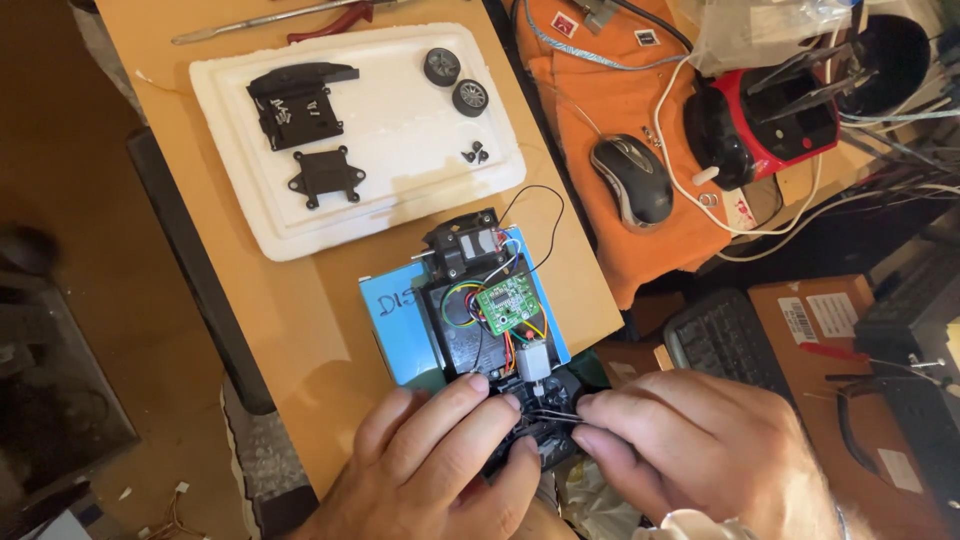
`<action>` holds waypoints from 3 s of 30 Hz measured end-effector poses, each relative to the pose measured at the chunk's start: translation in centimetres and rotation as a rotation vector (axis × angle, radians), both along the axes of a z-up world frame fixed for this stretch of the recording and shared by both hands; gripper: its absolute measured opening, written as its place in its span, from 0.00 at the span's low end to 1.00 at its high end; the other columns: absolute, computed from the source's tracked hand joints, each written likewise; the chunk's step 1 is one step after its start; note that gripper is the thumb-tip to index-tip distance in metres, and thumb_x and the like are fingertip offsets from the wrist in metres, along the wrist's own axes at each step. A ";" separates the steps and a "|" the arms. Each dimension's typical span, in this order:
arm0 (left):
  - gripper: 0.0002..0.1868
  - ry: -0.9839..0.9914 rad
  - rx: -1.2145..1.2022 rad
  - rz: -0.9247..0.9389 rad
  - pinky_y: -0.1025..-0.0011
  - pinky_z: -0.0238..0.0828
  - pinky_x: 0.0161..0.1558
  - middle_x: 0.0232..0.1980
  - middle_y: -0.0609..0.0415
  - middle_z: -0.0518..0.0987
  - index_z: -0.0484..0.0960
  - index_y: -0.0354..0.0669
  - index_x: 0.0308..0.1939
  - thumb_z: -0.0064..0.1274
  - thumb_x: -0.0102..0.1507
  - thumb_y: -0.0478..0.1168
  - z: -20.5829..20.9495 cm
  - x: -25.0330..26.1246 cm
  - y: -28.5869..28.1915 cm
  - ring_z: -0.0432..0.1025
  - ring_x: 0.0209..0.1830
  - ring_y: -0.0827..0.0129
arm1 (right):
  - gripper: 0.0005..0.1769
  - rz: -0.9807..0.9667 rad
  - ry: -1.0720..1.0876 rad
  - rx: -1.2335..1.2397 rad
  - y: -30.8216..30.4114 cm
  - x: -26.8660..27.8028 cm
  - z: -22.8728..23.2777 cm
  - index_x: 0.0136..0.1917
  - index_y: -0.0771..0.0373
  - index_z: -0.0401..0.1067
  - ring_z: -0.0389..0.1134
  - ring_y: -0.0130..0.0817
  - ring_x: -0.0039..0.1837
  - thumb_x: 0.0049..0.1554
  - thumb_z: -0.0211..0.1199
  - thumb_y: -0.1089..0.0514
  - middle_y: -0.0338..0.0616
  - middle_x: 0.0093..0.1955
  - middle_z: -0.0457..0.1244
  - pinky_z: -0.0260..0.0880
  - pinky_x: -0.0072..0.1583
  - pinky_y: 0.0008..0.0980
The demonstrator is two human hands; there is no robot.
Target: Using tweezers to route wires and connect components inside a small electronic device chassis on a workbench.
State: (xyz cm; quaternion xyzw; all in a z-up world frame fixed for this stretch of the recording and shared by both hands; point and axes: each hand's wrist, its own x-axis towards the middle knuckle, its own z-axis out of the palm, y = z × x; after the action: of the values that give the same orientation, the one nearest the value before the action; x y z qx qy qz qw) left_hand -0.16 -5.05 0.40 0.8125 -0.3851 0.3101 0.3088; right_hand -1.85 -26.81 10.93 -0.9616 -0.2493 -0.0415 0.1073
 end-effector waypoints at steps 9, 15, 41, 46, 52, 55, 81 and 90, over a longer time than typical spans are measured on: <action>0.08 0.005 0.001 -0.019 0.66 0.68 0.49 0.54 0.60 0.77 0.79 0.62 0.45 0.46 0.69 0.40 0.1 0.1 0.1 0.73 0.58 0.68 | 0.06 -0.007 -0.088 -0.040 0.7 -0.3 -0.4 0.46 0.53 0.78 0.70 0.29 0.37 0.57 0.67 0.51 0.32 0.41 0.70 0.70 0.41 0.27; 0.08 -0.004 0.007 -0.020 0.66 0.67 0.49 0.55 0.61 0.77 0.78 0.61 0.46 0.44 0.70 0.40 0.1 0.1 0.2 0.74 0.59 0.69 | 0.07 -0.017 -0.099 -0.048 0.7 -0.6 -0.8 0.47 0.53 0.77 0.68 0.29 0.36 0.57 0.67 0.52 0.32 0.40 0.69 0.68 0.39 0.27; 0.06 -0.038 0.025 -0.029 0.66 0.68 0.49 0.55 0.60 0.78 0.77 0.61 0.48 0.46 0.71 0.41 -0.1 0.3 0.4 0.74 0.58 0.68 | 0.04 -0.029 -0.105 0.007 1.4 -1.0 -1.2 0.43 0.57 0.74 0.69 0.29 0.37 0.58 0.65 0.55 0.34 0.39 0.69 0.69 0.41 0.26; 0.06 -0.042 0.014 -0.030 0.66 0.69 0.48 0.55 0.60 0.78 0.78 0.61 0.47 0.46 0.70 0.41 -0.2 0.4 0.3 0.75 0.58 0.68 | 0.04 -0.067 -0.077 0.036 1.2 -1.4 -1.7 0.44 0.56 0.74 0.68 0.29 0.37 0.58 0.65 0.55 0.32 0.39 0.69 0.68 0.41 0.26; 0.05 -0.051 -0.009 -0.022 0.66 0.69 0.48 0.54 0.61 0.79 0.78 0.61 0.45 0.47 0.70 0.42 -0.1 0.4 0.2 0.75 0.57 0.68 | 0.05 -0.042 -0.072 0.102 1.0 -1.7 -2.3 0.45 0.60 0.72 0.68 0.32 0.37 0.58 0.63 0.57 0.35 0.39 0.68 0.69 0.41 0.28; 0.04 -0.048 -0.009 -0.025 0.66 0.69 0.47 0.54 0.60 0.79 0.77 0.61 0.46 0.48 0.70 0.42 -0.1 0.4 0.2 0.75 0.57 0.67 | 0.05 -0.073 -0.091 0.153 1.0 -2.0 -2.8 0.44 0.61 0.73 0.69 0.33 0.37 0.57 0.66 0.58 0.37 0.39 0.69 0.72 0.44 0.27; 0.23 0.255 -0.141 -0.276 0.55 0.63 0.57 0.57 0.45 0.79 0.75 0.42 0.52 0.27 0.75 0.52 1.4 0.1 1.8 0.76 0.61 0.49 | 0.06 -0.229 -0.225 0.231 -0.5 -3.2 -6.1 0.44 0.55 0.75 0.73 0.32 0.43 0.55 0.69 0.54 0.34 0.39 0.70 0.73 0.48 0.28; 0.10 0.342 -0.048 -0.132 0.56 0.56 0.50 0.50 0.58 0.76 0.79 0.49 0.54 0.51 0.69 0.40 3.4 1.7 1.8 0.69 0.46 0.59 | 0.06 -0.181 -0.267 0.264 -0.2 -3.2 -5.5 0.42 0.56 0.75 0.72 0.30 0.40 0.55 0.68 0.54 0.35 0.37 0.69 0.72 0.43 0.27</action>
State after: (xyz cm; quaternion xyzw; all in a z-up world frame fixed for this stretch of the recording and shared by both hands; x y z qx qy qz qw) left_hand 1.51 -3.23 3.77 0.8188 -0.3720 0.1556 0.4086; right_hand -5.00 -27.03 5.39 -0.9436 -0.1665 -0.2103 0.1943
